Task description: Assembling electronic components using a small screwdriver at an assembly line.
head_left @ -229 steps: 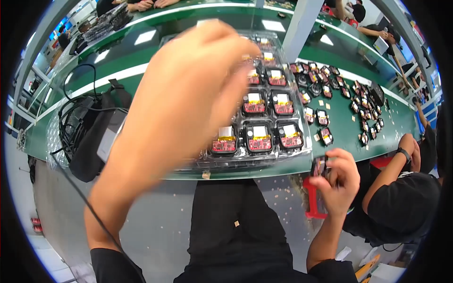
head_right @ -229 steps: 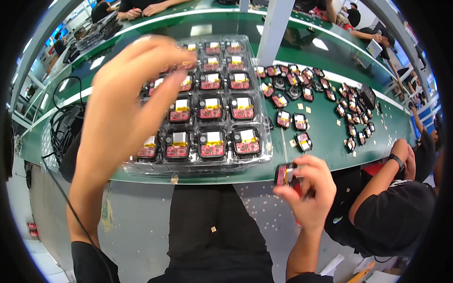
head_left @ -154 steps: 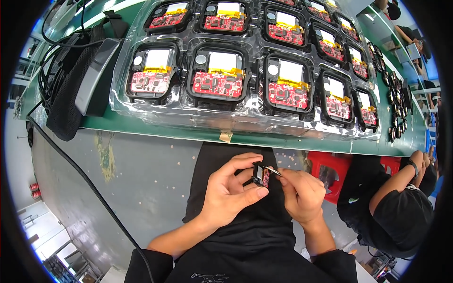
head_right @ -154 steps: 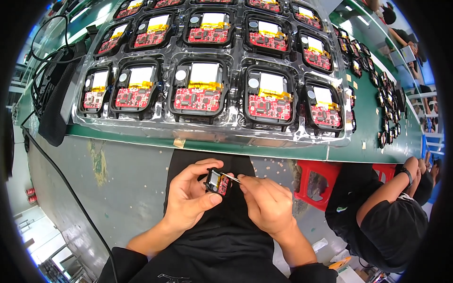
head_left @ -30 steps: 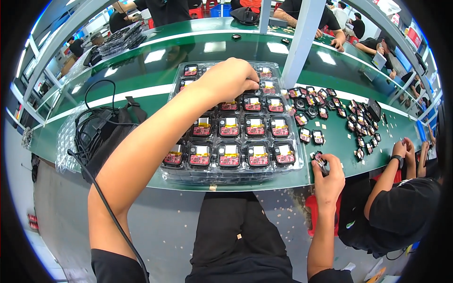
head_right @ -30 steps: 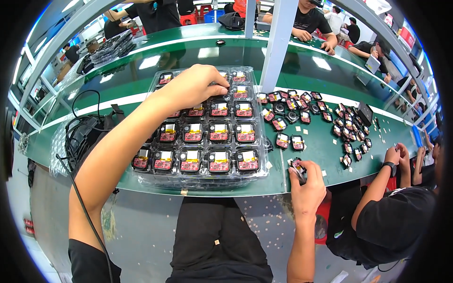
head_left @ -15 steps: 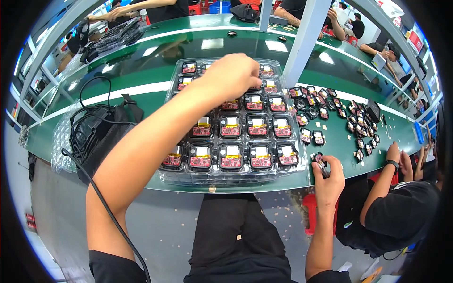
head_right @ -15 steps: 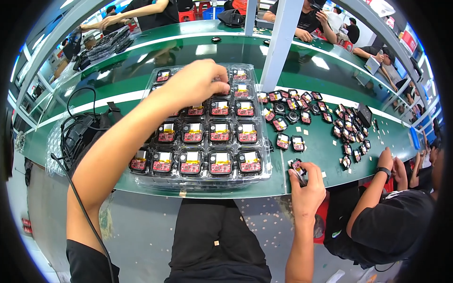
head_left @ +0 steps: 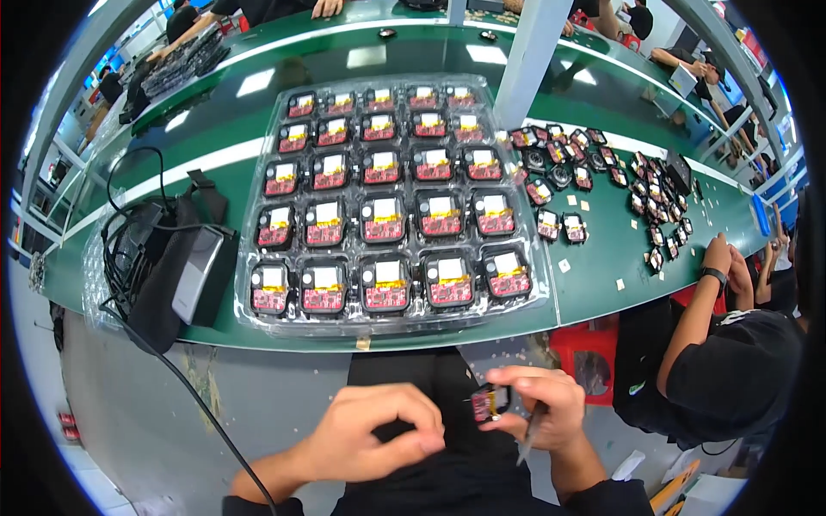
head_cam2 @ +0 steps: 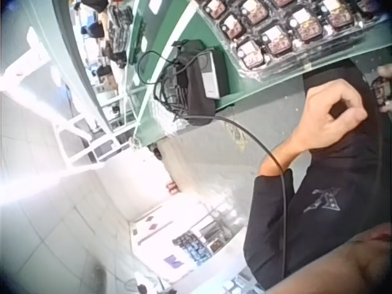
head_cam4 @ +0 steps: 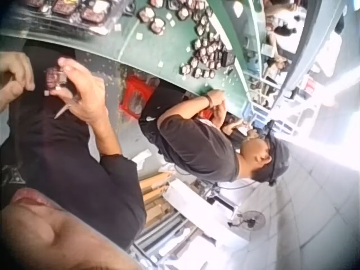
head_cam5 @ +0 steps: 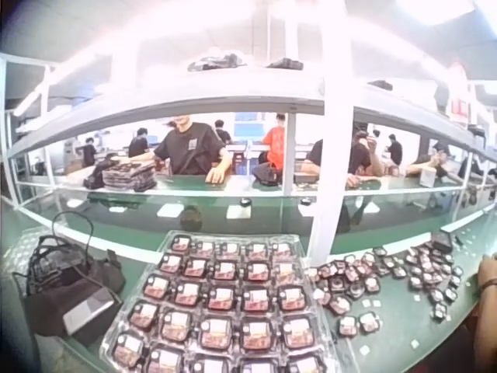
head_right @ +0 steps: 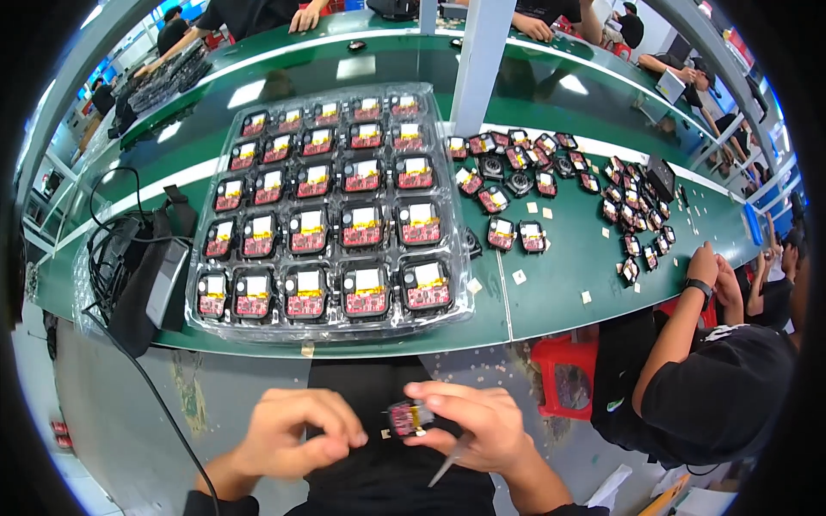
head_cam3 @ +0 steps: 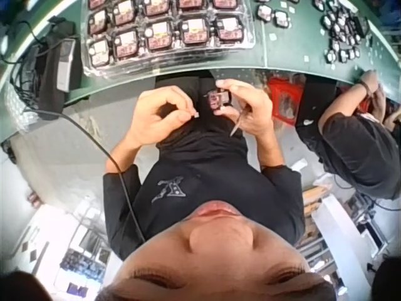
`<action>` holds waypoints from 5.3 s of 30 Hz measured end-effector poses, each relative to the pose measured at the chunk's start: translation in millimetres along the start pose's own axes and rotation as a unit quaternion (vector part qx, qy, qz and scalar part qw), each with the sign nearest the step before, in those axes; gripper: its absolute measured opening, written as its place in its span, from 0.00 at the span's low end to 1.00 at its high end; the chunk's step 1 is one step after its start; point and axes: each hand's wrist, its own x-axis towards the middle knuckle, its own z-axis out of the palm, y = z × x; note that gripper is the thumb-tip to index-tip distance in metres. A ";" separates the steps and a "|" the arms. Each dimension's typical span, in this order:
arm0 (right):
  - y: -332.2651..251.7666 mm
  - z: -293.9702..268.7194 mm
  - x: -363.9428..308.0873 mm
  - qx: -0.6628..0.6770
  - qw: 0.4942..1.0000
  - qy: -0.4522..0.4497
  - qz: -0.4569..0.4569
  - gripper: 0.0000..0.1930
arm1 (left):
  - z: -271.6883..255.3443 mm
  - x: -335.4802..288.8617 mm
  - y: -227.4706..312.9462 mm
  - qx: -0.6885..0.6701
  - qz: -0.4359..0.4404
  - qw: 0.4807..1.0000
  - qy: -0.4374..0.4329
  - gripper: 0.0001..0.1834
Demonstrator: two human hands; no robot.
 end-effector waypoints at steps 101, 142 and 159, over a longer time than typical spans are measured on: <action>77.4 -52.4 42.7 -0.453 0.847 0.162 0.226 0.20 | -75.8 236.3 35.2 0.491 0.103 0.860 0.097 0.11; 5.6 32.5 0.4 -0.033 0.999 0.005 -0.018 0.30 | 66.6 -19.8 -50.4 -0.271 -0.055 0.936 0.217 0.35; 37.1 108.2 -56.7 0.053 0.966 0.030 0.251 0.11 | 69.7 -76.6 -130.0 -0.487 -0.180 0.796 0.312 0.15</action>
